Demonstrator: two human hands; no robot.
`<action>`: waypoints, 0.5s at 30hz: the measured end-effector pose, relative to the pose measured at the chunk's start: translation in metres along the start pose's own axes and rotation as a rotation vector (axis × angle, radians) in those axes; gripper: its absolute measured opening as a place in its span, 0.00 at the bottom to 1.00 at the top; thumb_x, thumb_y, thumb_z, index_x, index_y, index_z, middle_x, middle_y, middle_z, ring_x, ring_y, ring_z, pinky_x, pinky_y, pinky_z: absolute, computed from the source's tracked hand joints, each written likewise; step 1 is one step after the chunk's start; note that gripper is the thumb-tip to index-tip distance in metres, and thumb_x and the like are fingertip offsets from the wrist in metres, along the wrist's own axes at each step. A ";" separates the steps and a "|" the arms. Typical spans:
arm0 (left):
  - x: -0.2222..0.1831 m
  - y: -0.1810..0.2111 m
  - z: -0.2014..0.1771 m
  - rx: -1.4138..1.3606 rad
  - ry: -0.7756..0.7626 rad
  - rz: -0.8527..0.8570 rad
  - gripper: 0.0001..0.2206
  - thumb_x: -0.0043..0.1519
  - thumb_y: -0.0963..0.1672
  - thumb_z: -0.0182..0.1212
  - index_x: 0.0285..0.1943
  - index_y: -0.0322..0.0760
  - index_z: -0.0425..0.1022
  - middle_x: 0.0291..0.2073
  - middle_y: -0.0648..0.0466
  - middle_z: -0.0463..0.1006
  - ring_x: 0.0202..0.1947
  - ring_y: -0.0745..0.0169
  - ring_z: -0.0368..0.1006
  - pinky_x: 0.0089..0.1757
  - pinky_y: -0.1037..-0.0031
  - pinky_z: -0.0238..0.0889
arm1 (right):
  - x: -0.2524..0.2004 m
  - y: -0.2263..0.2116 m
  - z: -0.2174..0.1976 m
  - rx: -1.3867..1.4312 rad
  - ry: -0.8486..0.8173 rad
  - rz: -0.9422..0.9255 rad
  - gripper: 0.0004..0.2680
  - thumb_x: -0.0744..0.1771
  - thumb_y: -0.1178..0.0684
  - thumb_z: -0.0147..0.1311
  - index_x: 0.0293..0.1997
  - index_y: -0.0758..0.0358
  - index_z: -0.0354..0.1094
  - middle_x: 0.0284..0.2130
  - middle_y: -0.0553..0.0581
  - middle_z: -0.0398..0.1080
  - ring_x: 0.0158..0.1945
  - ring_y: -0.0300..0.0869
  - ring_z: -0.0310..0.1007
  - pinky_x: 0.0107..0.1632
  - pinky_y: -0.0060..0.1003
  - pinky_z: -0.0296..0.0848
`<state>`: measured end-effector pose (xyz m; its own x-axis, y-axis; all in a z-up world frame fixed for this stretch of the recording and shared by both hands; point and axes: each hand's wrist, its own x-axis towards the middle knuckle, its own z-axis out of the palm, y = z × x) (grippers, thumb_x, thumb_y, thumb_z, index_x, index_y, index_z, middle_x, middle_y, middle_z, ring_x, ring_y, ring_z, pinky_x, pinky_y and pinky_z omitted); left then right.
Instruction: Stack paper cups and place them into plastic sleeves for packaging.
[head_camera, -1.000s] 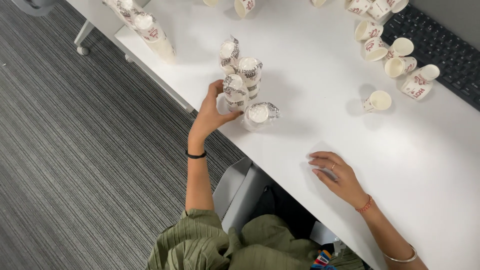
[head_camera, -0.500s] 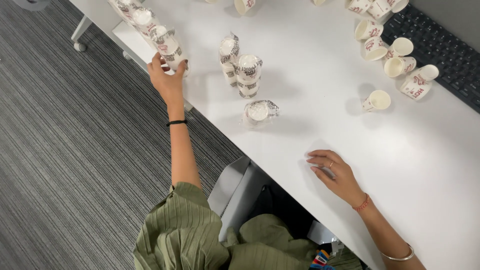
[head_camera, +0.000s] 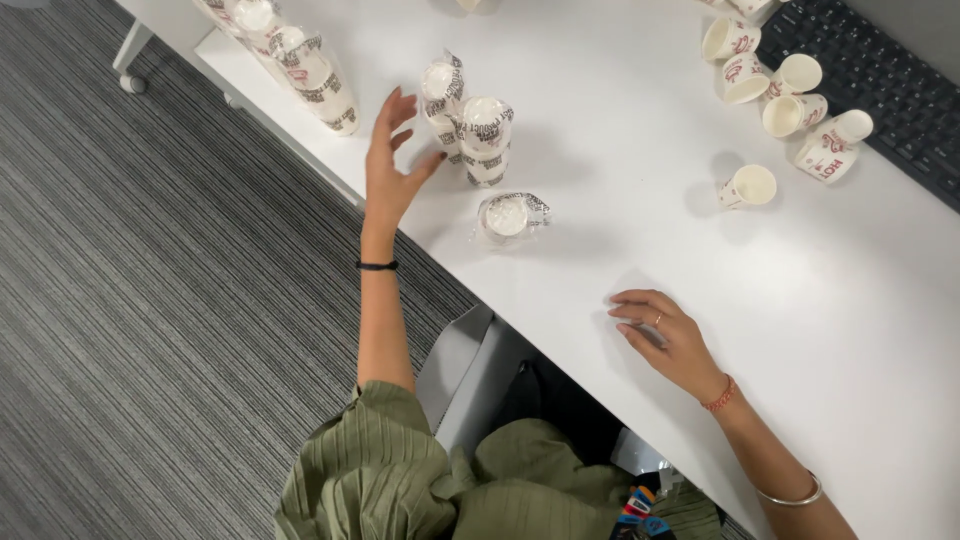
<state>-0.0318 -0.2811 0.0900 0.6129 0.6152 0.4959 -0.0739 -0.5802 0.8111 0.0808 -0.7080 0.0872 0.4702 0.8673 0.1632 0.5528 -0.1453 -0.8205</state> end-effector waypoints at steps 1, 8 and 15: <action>0.006 0.003 0.002 -0.067 -0.130 0.029 0.45 0.53 0.39 0.76 0.79 0.35 0.49 0.72 0.46 0.63 0.71 0.47 0.60 0.64 0.62 0.60 | 0.000 -0.002 0.000 0.002 -0.002 0.020 0.08 0.65 0.62 0.58 0.47 0.63 0.75 0.53 0.53 0.72 0.54 0.42 0.74 0.53 0.34 0.76; 0.010 -0.013 0.016 0.038 -0.177 0.013 0.38 0.53 0.40 0.77 0.74 0.35 0.62 0.66 0.46 0.72 0.69 0.49 0.67 0.66 0.61 0.61 | -0.001 -0.002 0.004 0.037 -0.009 0.029 0.08 0.65 0.62 0.58 0.47 0.63 0.75 0.52 0.52 0.72 0.54 0.40 0.74 0.54 0.32 0.77; -0.006 -0.025 -0.012 0.363 0.168 -0.170 0.31 0.49 0.43 0.82 0.61 0.34 0.72 0.48 0.49 0.78 0.48 0.53 0.72 0.47 0.64 0.68 | -0.001 -0.003 0.002 0.007 0.000 0.005 0.08 0.65 0.63 0.58 0.46 0.64 0.75 0.52 0.52 0.72 0.53 0.41 0.74 0.54 0.33 0.76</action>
<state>-0.0429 -0.2639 0.0707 0.4537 0.7790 0.4328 0.3170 -0.5949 0.7386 0.0775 -0.7075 0.0889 0.4730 0.8666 0.1591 0.5456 -0.1463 -0.8251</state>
